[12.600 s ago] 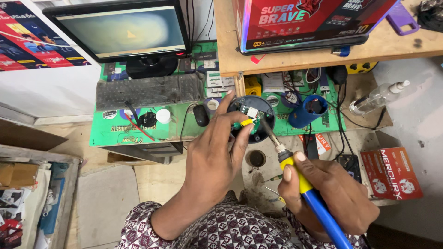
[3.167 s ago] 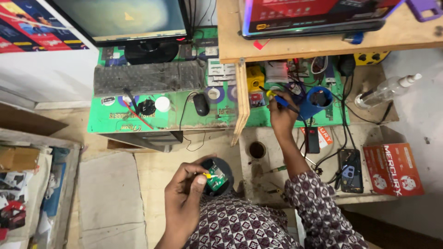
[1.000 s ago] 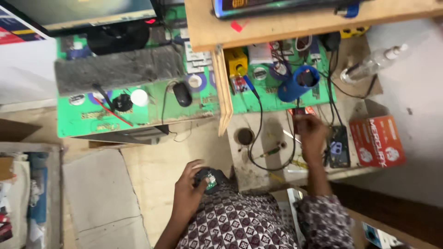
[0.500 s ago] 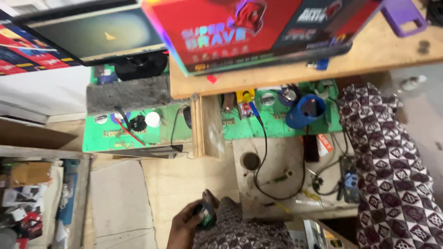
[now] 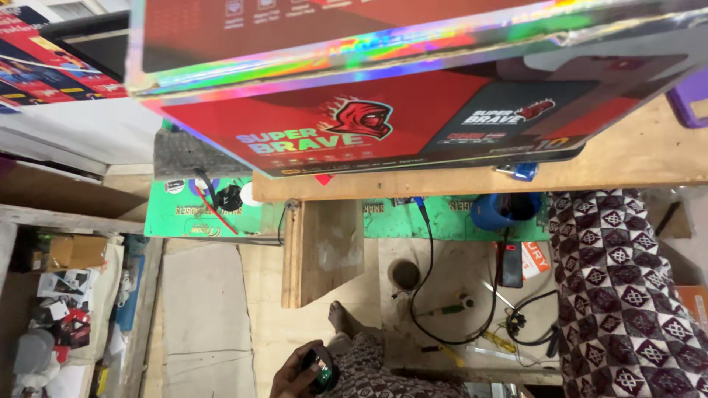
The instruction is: The person holds a small round electronic device with an exposed circuit board, solders a connection on the board using a soldering iron at a repair bench, then works the device on their lap, fitting the board and closing the casing by hand.
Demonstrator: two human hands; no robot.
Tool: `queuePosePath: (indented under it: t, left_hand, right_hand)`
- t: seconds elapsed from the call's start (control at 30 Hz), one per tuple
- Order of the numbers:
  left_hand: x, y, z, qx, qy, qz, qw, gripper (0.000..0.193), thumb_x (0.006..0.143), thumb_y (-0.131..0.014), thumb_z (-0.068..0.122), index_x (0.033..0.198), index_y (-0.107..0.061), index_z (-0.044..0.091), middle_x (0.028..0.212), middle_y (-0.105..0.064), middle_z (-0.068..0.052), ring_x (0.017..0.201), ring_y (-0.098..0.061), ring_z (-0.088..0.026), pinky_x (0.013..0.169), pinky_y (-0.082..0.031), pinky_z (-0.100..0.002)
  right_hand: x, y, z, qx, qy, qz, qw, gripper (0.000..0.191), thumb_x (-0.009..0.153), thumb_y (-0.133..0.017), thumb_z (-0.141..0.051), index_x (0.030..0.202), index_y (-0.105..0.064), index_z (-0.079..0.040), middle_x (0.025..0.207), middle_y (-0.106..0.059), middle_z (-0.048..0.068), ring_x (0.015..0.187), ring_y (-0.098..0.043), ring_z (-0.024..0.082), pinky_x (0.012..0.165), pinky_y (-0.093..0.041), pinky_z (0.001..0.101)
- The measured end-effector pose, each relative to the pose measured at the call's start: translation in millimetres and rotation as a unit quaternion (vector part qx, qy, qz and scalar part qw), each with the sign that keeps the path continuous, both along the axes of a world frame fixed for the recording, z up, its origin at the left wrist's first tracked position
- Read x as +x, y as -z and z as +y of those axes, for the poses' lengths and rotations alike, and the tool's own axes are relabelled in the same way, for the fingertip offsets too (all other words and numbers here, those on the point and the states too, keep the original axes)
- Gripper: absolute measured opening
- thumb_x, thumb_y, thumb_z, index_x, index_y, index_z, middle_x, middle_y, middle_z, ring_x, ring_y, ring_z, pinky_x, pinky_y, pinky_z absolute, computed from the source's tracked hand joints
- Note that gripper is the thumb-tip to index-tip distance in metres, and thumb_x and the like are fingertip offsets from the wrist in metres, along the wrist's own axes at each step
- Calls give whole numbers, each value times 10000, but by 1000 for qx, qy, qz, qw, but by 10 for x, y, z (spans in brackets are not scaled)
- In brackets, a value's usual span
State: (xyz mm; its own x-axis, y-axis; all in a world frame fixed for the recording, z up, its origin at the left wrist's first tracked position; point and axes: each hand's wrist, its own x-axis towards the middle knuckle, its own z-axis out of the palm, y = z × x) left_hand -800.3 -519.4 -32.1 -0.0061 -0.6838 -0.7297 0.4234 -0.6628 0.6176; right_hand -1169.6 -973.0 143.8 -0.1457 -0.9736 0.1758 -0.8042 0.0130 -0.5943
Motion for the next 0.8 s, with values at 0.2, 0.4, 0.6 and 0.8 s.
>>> queuePosePath:
  t: [0.2, 0.4, 0.6, 0.8]
  left_hand:
    - [-152, 31, -81, -26, -58, 60, 996, 536, 816, -637, -74, 1348, -577, -42, 1191, -706, -164, 1118, -680, -252, 962, -535, -388]
    - [-142, -13, -65, 6, -74, 17, 997, 494, 827, -650, -60, 1320, -621, -76, 1181, -697, -194, 1103, -664, -276, 969, -506, -395]
    - [-201, -240, -161, -7, -97, 1, 995, 458, 836, -636, 3, 1284, -646, -93, 1169, -718, -200, 1084, -687, -285, 924, -542, -389]
    - [-155, -353, -327, 29, -82, -17, 996, 420, 842, -701, 64, 1253, -666, -16, 1148, -720, -124, 1001, -702, -214, 830, -582, -329]
  right_hand:
    - [-140, -51, 141, -3, -8, 5, 1000, 220, 1129, -603, -181, 1051, -609, 25, 988, -642, 127, 805, -614, 170, 725, -499, 312]
    - [-184, 132, 257, -2, -14, 13, 1000, 241, 1140, -595, -195, 1055, -597, 30, 1001, -634, 135, 805, -612, 177, 728, -503, 316]
    - [57, 183, 145, -32, -24, 16, 999, 261, 1151, -586, -208, 1059, -584, 36, 1014, -627, 143, 805, -610, 185, 731, -508, 320]
    - [-134, 295, 951, -100, -37, -70, 992, 282, 1163, -578, -221, 1063, -571, 42, 1026, -619, 151, 805, -608, 192, 735, -512, 323]
